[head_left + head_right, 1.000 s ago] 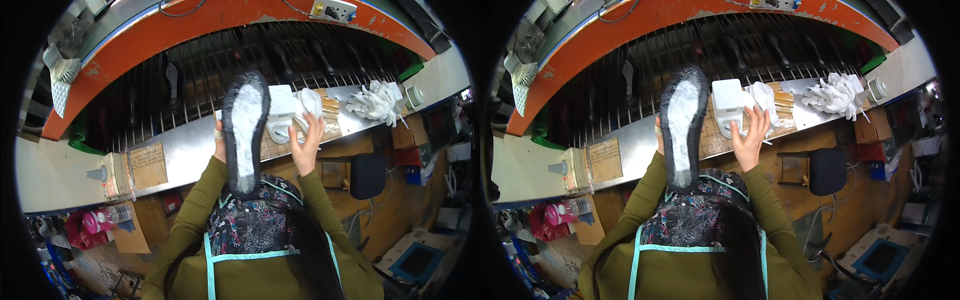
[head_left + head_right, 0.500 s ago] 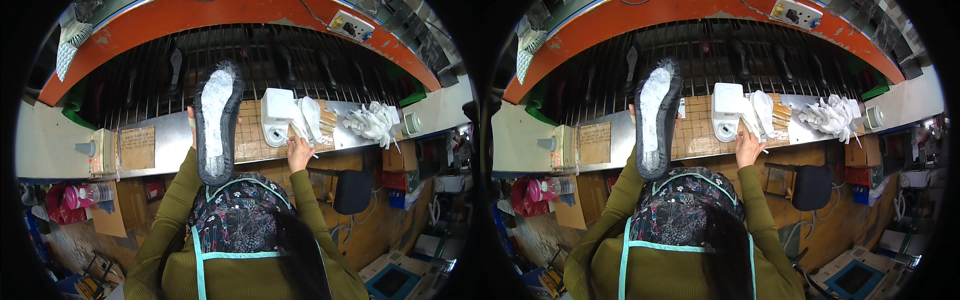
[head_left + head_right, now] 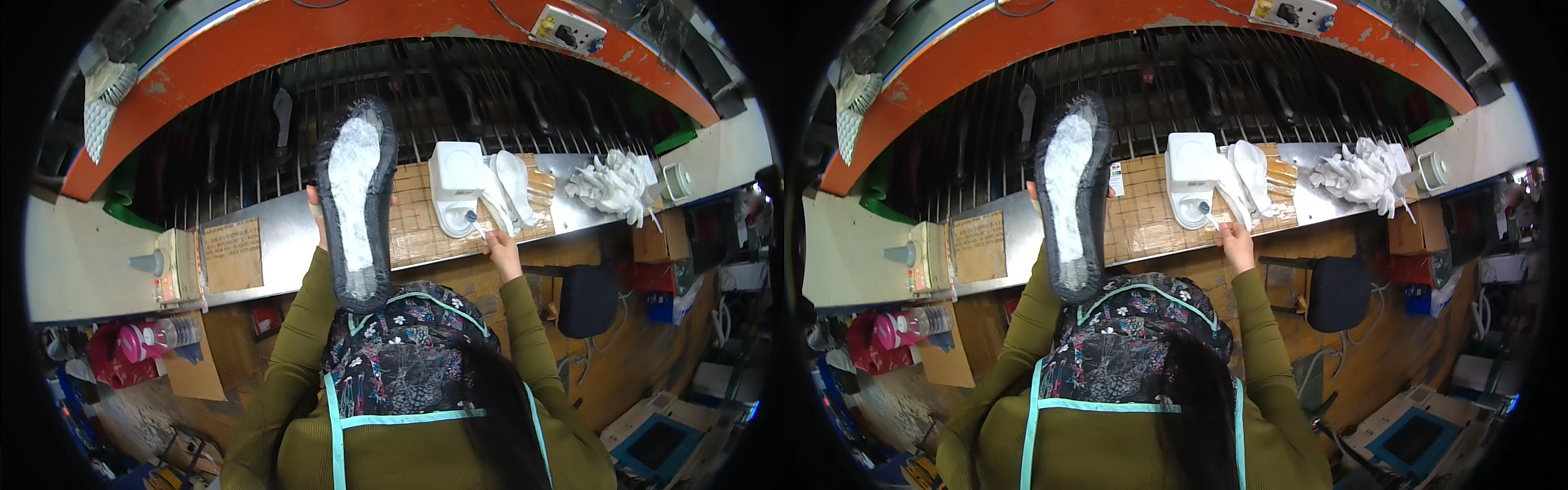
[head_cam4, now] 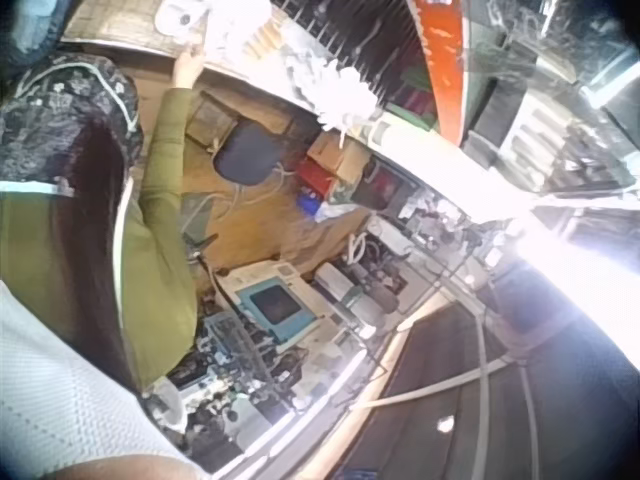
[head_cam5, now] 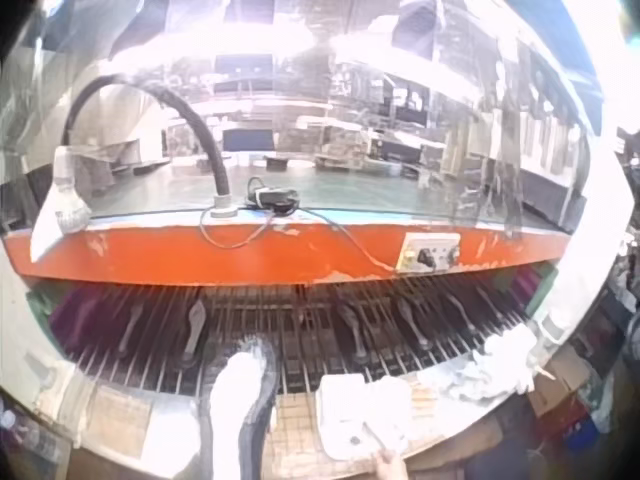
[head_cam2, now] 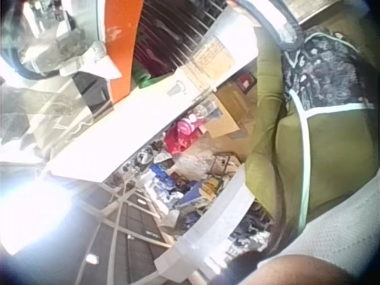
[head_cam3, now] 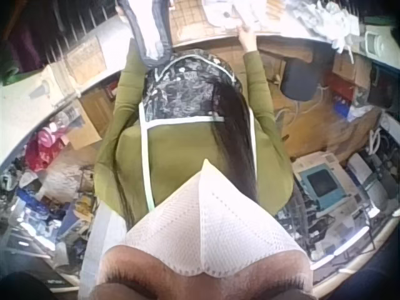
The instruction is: The person scrubs a black shoe with a white brush, repeatedly applying a white substance to the upper and sole. The shoe is rotated and repositioned to access different areas while the person continues scrubbing.
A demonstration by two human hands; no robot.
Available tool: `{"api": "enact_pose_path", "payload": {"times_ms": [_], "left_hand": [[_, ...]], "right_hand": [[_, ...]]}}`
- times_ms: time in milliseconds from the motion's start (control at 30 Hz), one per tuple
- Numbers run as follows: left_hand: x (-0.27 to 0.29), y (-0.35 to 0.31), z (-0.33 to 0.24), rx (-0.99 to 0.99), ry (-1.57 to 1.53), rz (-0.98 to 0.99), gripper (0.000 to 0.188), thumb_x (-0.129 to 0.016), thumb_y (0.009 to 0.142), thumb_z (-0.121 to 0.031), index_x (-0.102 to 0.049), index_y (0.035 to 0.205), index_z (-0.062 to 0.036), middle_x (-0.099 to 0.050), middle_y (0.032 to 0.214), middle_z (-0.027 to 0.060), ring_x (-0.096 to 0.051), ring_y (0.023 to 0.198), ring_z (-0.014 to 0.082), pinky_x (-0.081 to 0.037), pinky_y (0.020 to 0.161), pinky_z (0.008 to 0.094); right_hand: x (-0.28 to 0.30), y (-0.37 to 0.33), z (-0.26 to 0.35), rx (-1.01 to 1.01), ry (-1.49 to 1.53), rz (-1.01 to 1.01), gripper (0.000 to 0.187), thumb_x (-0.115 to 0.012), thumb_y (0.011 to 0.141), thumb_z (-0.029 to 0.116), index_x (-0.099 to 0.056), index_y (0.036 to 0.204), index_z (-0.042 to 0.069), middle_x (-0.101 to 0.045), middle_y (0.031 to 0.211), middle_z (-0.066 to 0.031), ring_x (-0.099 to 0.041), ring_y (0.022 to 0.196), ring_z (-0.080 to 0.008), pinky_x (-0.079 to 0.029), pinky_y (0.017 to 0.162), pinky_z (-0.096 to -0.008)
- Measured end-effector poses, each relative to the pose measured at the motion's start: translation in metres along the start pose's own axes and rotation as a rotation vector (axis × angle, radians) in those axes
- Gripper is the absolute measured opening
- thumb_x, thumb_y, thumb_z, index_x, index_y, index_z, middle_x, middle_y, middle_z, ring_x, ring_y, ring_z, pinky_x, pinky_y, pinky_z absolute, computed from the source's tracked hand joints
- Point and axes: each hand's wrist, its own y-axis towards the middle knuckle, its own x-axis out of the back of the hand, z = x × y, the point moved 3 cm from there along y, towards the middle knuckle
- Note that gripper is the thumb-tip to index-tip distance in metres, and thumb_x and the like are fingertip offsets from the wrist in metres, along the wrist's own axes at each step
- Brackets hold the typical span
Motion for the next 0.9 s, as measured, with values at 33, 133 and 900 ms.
{"api": "enact_pose_path", "payload": {"times_ms": [33, 133, 900], "left_hand": [[0.006, 0.0, 0.001, -0.011, 0.023, -0.031, 0.108, -0.051, 0.07, -0.083, -0.037, 0.14, -0.0021, -0.057, 0.122, 0.0204, -0.064, 0.097, 0.0345, -0.057, 0.081, 0.0396], [0.006, -0.002, 0.01, -0.027, 0.179, -0.242, 0.111, -0.04, 0.072, -0.087, -0.034, 0.141, -0.0011, -0.058, 0.121, 0.0218, -0.065, 0.093, 0.0361, -0.057, 0.077, 0.0392], [0.006, 0.019, -0.003, 0.033, 0.149, -0.216, 0.109, -0.048, 0.068, -0.087, -0.038, 0.141, -0.0065, -0.053, 0.131, 0.0131, -0.056, 0.117, 0.0234, -0.05, 0.097, 0.0358]], "right_hand": [[-0.002, 0.0, -0.005, -0.119, 0.228, 0.103, 0.024, -0.054, 0.096, 0.023, -0.064, 0.087, 0.003, -0.064, 0.076, -0.0061, -0.06, 0.068, -0.017, -0.045, 0.055, -0.0317], [-0.004, -0.011, 0.027, -0.112, 0.491, 0.199, 0.018, -0.059, 0.094, 0.018, -0.063, 0.089, 0.002, -0.061, 0.082, 0.0018, -0.054, 0.065, -0.0092, -0.041, 0.056, -0.0248], [-0.033, -0.105, 0.255, 1.276, -0.341, -0.287, 0.023, -0.079, 0.071, 0.014, -0.073, 0.093, 0.016, -0.061, 0.09, -0.0018, -0.055, 0.076, -0.0136, -0.028, 0.076, -0.0331]]}}
